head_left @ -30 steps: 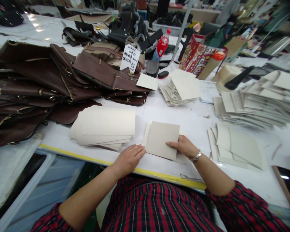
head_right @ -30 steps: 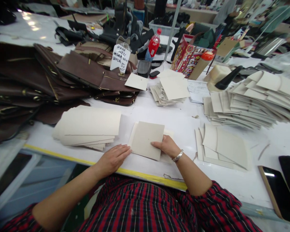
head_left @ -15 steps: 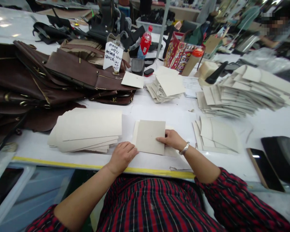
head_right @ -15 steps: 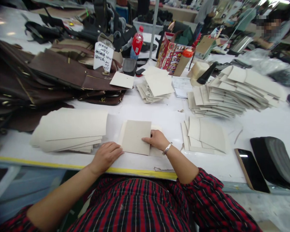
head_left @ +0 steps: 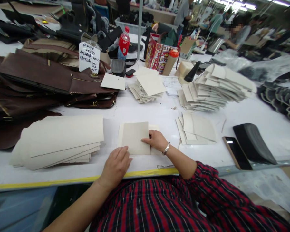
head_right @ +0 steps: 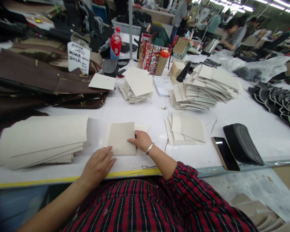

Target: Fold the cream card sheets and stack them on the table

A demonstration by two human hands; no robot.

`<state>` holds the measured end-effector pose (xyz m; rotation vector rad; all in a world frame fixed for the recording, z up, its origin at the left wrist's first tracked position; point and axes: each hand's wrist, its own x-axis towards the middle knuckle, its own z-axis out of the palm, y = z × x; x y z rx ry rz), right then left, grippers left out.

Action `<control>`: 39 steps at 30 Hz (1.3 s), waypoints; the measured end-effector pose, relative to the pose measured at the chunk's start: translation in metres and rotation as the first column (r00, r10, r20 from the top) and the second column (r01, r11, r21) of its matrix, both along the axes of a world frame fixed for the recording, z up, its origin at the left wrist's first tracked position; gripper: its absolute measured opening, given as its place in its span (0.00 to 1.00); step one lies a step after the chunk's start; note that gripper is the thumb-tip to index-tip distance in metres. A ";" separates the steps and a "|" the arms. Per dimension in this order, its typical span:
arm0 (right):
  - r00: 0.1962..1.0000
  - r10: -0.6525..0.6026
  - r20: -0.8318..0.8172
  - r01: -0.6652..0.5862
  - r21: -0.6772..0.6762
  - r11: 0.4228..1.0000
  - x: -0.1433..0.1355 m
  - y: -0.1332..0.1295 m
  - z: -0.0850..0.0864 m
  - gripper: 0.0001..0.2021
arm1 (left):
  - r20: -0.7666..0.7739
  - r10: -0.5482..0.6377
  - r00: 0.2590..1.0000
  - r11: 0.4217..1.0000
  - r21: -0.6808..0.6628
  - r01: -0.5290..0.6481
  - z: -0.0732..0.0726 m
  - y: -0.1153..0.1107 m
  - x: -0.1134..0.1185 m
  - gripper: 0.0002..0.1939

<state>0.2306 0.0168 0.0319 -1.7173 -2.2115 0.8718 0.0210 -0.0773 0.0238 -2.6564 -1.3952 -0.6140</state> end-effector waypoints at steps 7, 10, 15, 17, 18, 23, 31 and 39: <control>0.997 -0.004 0.079 0.001 0.042 0.999 -0.003 -0.003 0.005 0.13 | -0.149 -0.178 0.973 0.964 -0.226 0.142 0.003 0.004 0.038 0.19; 1.000 -0.011 0.020 0.011 -0.008 1.000 0.000 0.004 0.014 0.14 | -0.157 -0.198 0.968 0.953 -0.260 0.153 0.009 0.006 0.036 0.19; 0.972 -0.158 -0.172 0.097 -0.318 0.943 0.006 0.018 0.013 0.16 | -0.034 -0.179 0.983 0.940 -0.300 0.161 0.011 0.015 0.025 0.15; 0.966 -0.176 -0.190 0.103 -0.340 0.935 0.006 0.020 0.008 0.16 | 0.033 -0.129 0.991 0.959 -0.249 0.133 0.010 0.025 0.016 0.13; 0.966 -0.178 -0.186 0.107 -0.338 0.935 0.006 0.020 0.006 0.16 | 0.063 -0.087 0.994 0.975 -0.200 0.098 0.008 0.031 0.011 0.13; 0.979 -0.160 -0.129 0.107 -0.346 0.932 0.005 0.022 0.004 0.17 | 0.079 0.135 0.988 0.989 -0.070 -0.130 -0.006 0.052 -0.013 0.22; 0.988 -0.134 -0.071 0.097 -0.381 0.919 0.006 0.028 0.001 0.17 | -0.060 0.115 0.992 0.973 -0.196 -0.124 -0.007 0.058 -0.016 0.27; 0.993 -0.098 -0.061 0.065 -0.397 0.916 0.005 0.033 0.001 0.17 | -0.083 0.059 0.995 0.976 -0.206 -0.075 -0.006 0.066 -0.017 0.23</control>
